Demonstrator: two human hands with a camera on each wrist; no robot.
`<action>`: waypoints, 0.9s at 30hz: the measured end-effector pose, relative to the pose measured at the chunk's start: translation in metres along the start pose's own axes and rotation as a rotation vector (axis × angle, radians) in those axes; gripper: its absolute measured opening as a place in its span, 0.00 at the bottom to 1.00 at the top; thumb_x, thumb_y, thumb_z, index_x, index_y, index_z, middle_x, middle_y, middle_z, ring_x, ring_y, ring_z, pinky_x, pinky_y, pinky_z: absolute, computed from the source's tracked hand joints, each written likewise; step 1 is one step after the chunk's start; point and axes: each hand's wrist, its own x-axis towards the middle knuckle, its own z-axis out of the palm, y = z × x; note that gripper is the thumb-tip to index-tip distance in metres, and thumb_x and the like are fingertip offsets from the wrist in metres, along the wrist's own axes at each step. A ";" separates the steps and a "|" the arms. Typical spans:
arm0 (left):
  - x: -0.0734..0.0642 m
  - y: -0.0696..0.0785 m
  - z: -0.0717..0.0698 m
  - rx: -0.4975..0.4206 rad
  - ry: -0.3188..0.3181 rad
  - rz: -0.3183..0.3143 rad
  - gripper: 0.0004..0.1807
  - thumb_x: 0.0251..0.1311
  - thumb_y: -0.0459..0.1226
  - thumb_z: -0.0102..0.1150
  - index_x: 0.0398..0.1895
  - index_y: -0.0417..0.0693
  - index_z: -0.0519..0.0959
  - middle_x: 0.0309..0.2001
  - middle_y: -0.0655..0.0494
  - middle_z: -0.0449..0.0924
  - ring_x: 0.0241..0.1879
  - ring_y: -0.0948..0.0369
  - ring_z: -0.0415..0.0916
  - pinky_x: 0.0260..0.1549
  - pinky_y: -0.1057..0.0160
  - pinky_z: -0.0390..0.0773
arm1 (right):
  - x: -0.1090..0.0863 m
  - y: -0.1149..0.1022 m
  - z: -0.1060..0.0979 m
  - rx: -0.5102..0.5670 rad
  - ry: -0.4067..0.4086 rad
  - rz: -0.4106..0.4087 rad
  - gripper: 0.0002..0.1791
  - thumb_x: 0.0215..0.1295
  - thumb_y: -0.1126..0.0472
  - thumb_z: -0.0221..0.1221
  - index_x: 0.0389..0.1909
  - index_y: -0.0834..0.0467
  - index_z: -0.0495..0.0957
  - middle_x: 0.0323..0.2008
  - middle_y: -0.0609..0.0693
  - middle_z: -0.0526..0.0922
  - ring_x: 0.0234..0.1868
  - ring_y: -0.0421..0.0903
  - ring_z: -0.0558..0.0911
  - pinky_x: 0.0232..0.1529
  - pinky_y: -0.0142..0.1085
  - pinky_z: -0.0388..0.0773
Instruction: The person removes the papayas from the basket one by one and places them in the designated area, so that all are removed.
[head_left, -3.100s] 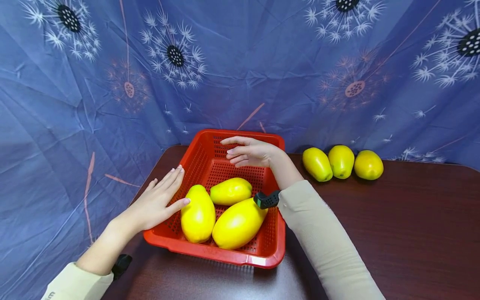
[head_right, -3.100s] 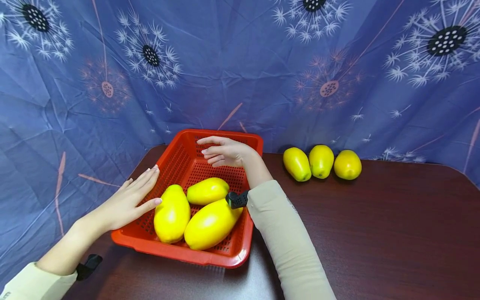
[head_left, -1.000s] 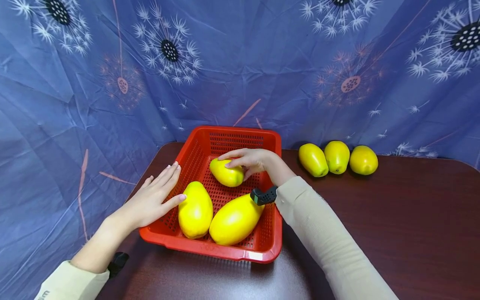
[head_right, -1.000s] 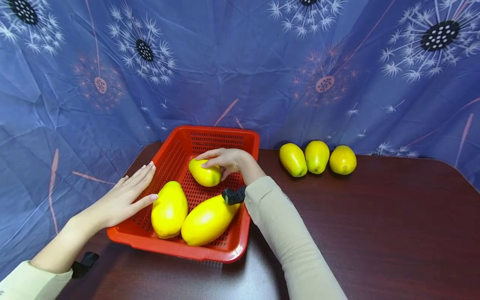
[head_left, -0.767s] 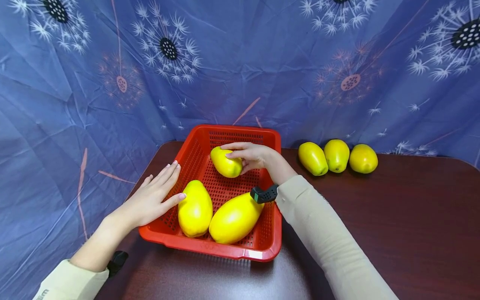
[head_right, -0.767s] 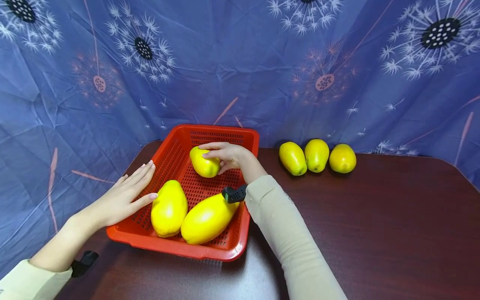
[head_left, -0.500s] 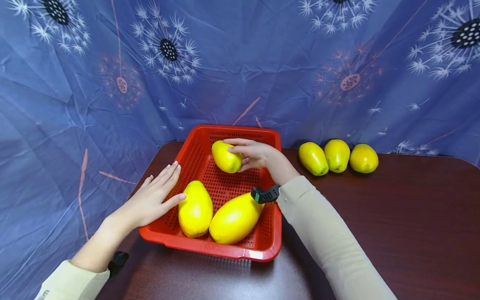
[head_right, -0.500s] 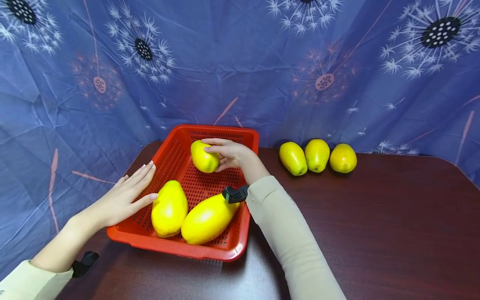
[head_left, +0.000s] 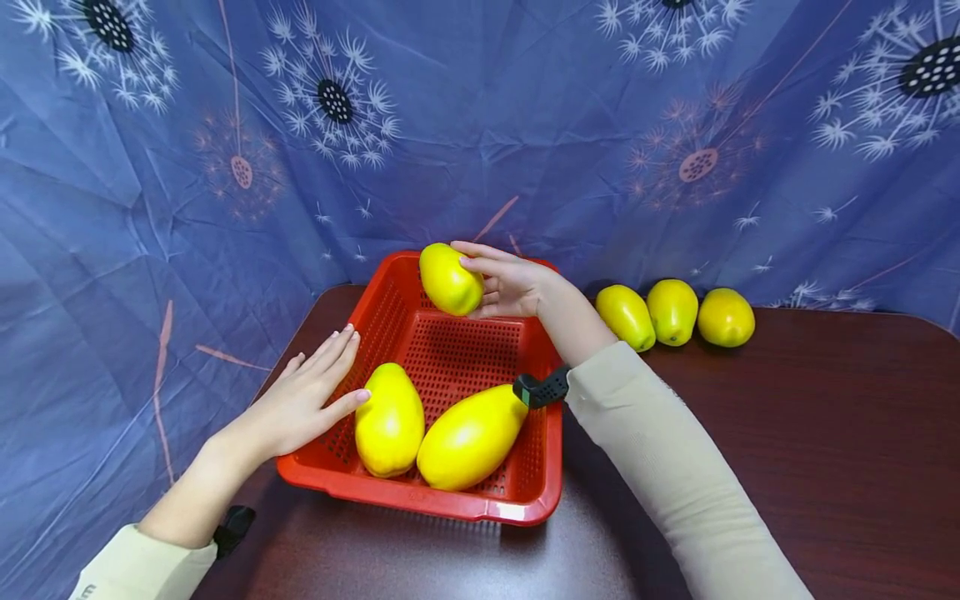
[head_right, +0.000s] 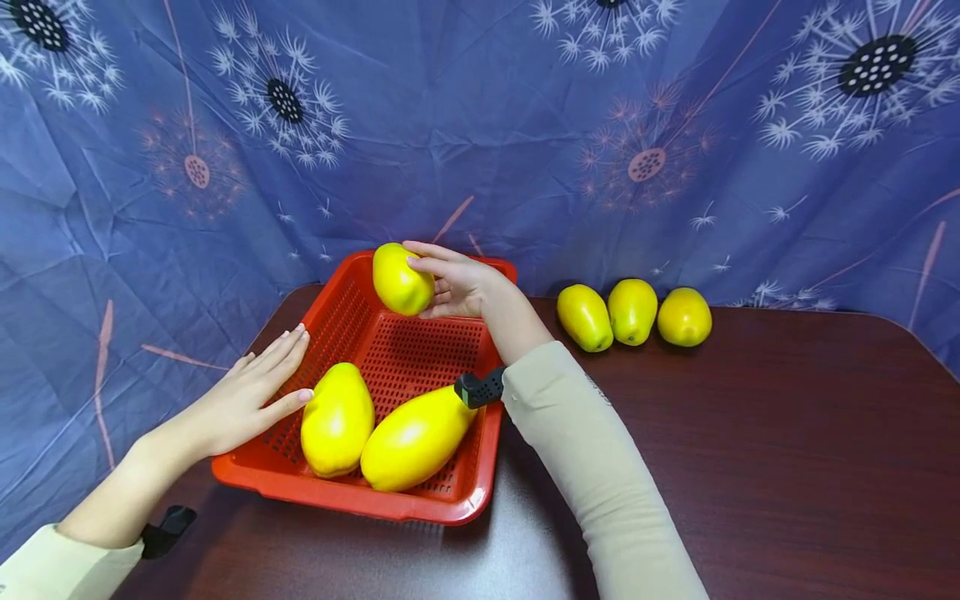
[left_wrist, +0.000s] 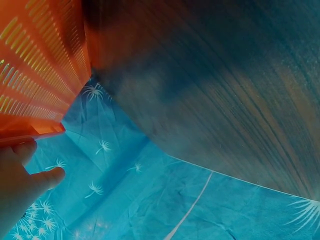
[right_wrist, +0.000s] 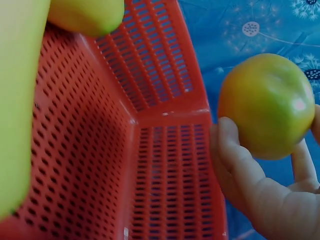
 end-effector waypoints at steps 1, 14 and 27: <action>0.000 0.000 0.000 0.001 0.000 -0.001 0.43 0.65 0.57 0.44 0.73 0.43 0.45 0.74 0.48 0.39 0.72 0.47 0.38 0.61 0.34 0.41 | -0.003 -0.003 0.000 -0.005 0.006 -0.006 0.27 0.71 0.56 0.48 0.69 0.40 0.58 0.64 0.59 0.62 0.59 0.60 0.68 0.61 0.55 0.62; 0.001 0.000 0.001 -0.001 -0.009 0.000 0.43 0.65 0.58 0.43 0.73 0.43 0.45 0.74 0.48 0.38 0.72 0.46 0.38 0.61 0.34 0.41 | -0.040 -0.024 -0.021 -0.042 0.037 -0.093 0.29 0.71 0.56 0.46 0.71 0.41 0.53 0.66 0.58 0.59 0.57 0.58 0.70 0.64 0.56 0.57; -0.001 0.000 0.001 -0.009 0.002 -0.001 0.43 0.65 0.57 0.43 0.73 0.43 0.45 0.74 0.48 0.39 0.72 0.46 0.38 0.62 0.34 0.41 | -0.079 -0.025 -0.041 -0.129 0.002 -0.167 0.33 0.70 0.55 0.50 0.73 0.45 0.49 0.59 0.56 0.64 0.43 0.46 0.81 0.45 0.42 0.78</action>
